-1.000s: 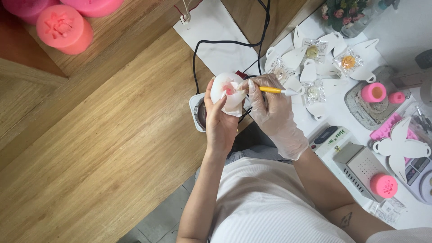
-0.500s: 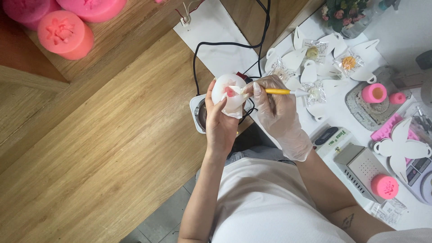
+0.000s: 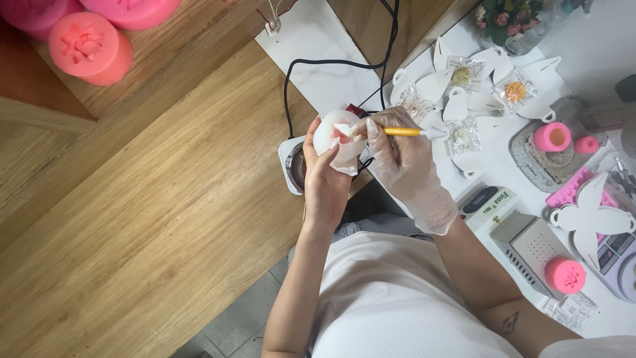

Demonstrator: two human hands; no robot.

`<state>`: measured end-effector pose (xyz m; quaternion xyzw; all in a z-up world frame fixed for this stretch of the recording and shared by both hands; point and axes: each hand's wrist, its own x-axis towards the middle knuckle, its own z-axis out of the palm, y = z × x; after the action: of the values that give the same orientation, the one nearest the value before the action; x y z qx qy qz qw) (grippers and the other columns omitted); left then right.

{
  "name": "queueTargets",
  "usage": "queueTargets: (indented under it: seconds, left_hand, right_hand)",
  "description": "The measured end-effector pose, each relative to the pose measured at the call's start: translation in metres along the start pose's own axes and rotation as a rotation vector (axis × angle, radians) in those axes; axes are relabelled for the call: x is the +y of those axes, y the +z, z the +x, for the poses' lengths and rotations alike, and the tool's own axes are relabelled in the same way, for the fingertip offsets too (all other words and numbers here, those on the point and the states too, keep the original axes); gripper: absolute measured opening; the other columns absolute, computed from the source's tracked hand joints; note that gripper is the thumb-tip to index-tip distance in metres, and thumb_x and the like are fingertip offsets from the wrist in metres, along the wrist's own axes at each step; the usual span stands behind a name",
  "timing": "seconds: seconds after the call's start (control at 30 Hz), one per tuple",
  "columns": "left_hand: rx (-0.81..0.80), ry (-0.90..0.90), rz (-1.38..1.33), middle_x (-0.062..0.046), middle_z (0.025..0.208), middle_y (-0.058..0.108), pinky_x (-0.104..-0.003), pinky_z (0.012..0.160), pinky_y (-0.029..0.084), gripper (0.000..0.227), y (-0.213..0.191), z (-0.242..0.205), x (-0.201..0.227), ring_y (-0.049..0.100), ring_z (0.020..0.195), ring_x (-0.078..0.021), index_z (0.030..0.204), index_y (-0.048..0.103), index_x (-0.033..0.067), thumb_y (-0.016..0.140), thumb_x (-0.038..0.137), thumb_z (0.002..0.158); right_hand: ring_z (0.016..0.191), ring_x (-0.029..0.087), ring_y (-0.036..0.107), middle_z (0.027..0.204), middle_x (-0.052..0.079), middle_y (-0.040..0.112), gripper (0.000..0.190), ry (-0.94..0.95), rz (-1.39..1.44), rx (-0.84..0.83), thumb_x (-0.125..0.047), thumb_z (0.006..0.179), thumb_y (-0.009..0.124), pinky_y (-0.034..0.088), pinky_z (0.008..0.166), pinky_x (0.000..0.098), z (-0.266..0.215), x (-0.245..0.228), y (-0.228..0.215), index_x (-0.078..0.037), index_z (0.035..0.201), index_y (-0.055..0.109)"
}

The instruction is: Using a sculpting tool to detail and clean excess wax from a silicone flower mold.

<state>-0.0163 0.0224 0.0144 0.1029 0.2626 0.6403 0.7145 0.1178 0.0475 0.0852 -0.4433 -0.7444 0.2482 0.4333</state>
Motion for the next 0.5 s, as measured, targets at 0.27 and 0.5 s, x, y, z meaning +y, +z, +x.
queueTargets:
  seconds: [0.27,0.5]
  left_hand:
    - [0.0,0.01,-0.015,-0.018,0.155,0.038,-0.045,0.119,0.038,0.076,0.001,0.001,-0.002,0.042,0.144,-0.0318,0.159,0.018,0.0146,0.056,0.015,0.093]
    - [-0.03,0.017,-0.011,-0.018,0.155,0.039,-0.046,0.12,0.038,0.076,-0.001,-0.001,0.001,0.042,0.145,-0.0328,0.158,0.022,0.0127,0.057,0.013,0.091]
  right_hand:
    - [0.091,0.026,0.065,0.098,0.009,0.069,0.017,0.014,-0.015,-0.033,-0.005,0.111,0.052,0.051,0.087,0.0372,0.001,0.0,-0.006,-0.002,0.102,0.066]
    - [0.091,0.027,0.063,0.098,0.01,0.069,0.013,-0.103,-0.071,-0.09,-0.002,0.109,0.053,0.05,0.087,0.0393,0.005,-0.003,-0.016,-0.003,0.102,0.064]
